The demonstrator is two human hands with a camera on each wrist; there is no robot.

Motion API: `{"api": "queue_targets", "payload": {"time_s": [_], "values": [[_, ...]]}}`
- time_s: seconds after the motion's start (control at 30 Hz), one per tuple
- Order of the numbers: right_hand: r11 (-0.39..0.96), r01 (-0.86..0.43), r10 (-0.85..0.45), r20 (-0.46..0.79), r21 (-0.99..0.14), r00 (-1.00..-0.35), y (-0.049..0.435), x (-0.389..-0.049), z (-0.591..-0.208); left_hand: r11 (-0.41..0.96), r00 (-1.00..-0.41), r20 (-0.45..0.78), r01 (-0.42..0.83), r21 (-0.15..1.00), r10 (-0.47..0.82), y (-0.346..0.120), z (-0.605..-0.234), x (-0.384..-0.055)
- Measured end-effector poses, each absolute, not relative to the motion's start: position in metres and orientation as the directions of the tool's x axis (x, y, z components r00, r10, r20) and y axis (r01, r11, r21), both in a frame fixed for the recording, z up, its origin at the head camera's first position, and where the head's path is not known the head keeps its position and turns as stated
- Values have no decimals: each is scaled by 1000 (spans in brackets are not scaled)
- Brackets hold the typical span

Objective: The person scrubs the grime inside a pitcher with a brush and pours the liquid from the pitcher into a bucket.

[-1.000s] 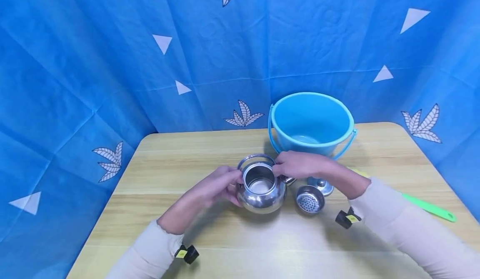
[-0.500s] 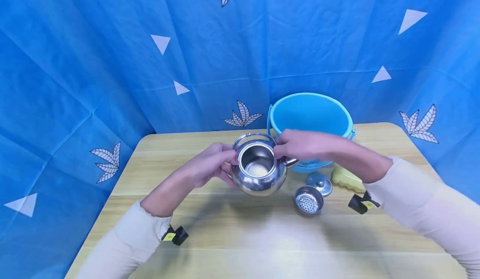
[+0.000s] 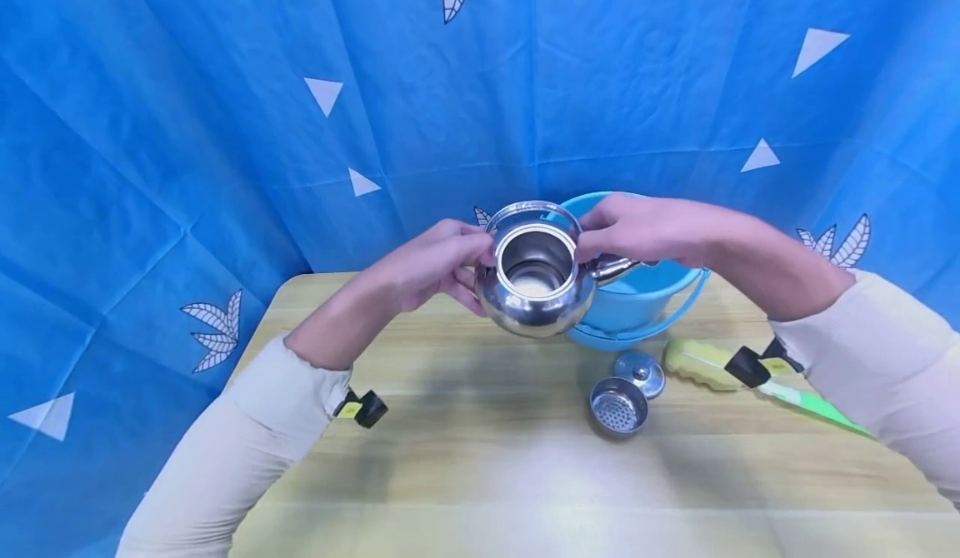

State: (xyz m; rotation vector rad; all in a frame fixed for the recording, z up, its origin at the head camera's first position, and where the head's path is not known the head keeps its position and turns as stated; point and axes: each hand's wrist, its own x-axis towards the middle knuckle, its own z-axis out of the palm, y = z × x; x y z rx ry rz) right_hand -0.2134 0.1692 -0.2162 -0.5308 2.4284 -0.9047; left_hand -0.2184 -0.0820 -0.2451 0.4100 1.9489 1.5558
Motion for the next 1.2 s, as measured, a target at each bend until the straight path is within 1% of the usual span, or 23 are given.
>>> {"api": "queue_targets", "payload": {"time_s": [0.1, 0.33, 0.47, 0.6, 0.7, 0.8, 0.87, 1.03, 1.2], "values": [[719, -178, -499, -320, -672, -805, 181, -218, -209, 273, -783, -247, -103, 956, 571, -72, -238, -226], [710, -142, -500, -352, -689, -792, 203, -226, -199, 274, -807, -205, -56, 960, 553, -51, -231, -241], [708, -121, -482, -352, -696, -802, 209, -228, -196, 286, -817, -184, -25, 958, 546, -40, -229, -246], [714, -118, -433, -304, -690, -848, 214, -230, -197, 286, -833, -161, -4, 958, 529, -29, -228, -252], [730, -107, -380, -270, -675, -885, 217, -232, -199, 245, -836, -146, -15, 969, 528, -23, -230, -259], [729, -89, -342, -249, -679, -906, 220, -235, -203, 196, -842, -130, -29, 980, 524, -20, -236, -265], [714, -79, -331, -236, -696, -914, 223, -237, -206, 171, -849, -116, -30, 985, 516, -18, -240, -270], [671, -89, -334, -194, -736, -922, 232, -243, -215, 165, -857, -75, 12, 986, 510, -14, -250, -278], [637, -146, -369, -133, -757, -920, 236, -250, -229, 173, -864, -17, 82, 982, 503, -14, -261, -281]]}}
